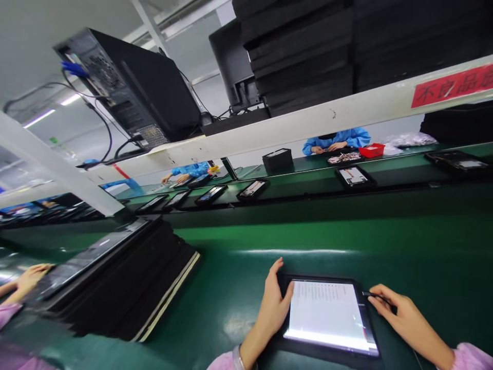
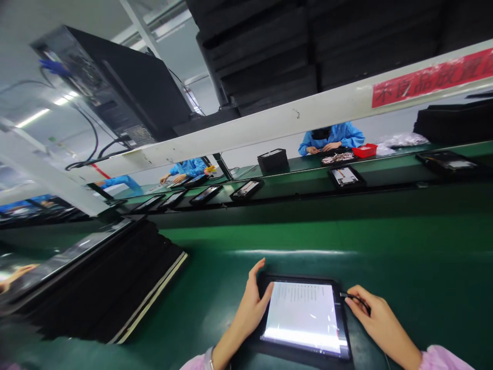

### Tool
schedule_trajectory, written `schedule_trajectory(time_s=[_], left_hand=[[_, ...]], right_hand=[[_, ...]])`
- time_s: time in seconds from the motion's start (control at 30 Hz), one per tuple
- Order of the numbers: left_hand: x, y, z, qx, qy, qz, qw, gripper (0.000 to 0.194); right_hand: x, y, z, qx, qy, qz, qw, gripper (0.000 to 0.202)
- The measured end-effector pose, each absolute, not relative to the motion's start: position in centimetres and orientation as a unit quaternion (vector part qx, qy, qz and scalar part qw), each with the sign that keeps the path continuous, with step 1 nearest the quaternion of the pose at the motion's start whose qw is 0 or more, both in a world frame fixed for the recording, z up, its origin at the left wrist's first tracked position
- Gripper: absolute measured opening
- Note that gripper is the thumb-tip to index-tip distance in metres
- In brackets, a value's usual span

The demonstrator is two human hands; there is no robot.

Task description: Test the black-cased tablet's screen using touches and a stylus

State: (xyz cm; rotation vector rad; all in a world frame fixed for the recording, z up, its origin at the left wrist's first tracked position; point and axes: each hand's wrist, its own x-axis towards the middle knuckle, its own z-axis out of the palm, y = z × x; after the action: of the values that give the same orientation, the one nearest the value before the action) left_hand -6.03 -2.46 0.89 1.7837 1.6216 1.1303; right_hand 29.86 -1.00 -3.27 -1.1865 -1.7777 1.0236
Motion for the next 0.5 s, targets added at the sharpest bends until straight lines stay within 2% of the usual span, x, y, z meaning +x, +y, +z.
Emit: schedule_trajectory(time_s=[0.1, 0.23, 0.37, 0.5], left_hand=[[-2.5, -3.0, 4.2, 0.788, 0.507, 0.292, 0.193, 0.065], [3.2, -3.2, 7.9, 0.889, 0.367, 0.152, 0.23, 0.09], [6.7, -2.9, 7.5, 0.911, 0.332, 0.137, 0.201, 0.105], [7.6, -2.5, 5.2, 0.914, 0.337, 0.149, 0.171, 0.117]], right_hand=[[29.9, -0.8, -2.6, -0.46, -0.696, 0.412, 0.368, 0.035], [30.0, -0.7, -1.8, -0.449, -0.694, 0.44, 0.35, 0.034], [30.2, -0.9, -1.5, -0.417, -0.706, 0.44, 0.367, 0.028], [30.8, -0.7, -1.0, -0.401, -0.746, 0.356, 0.394, 0.031]])
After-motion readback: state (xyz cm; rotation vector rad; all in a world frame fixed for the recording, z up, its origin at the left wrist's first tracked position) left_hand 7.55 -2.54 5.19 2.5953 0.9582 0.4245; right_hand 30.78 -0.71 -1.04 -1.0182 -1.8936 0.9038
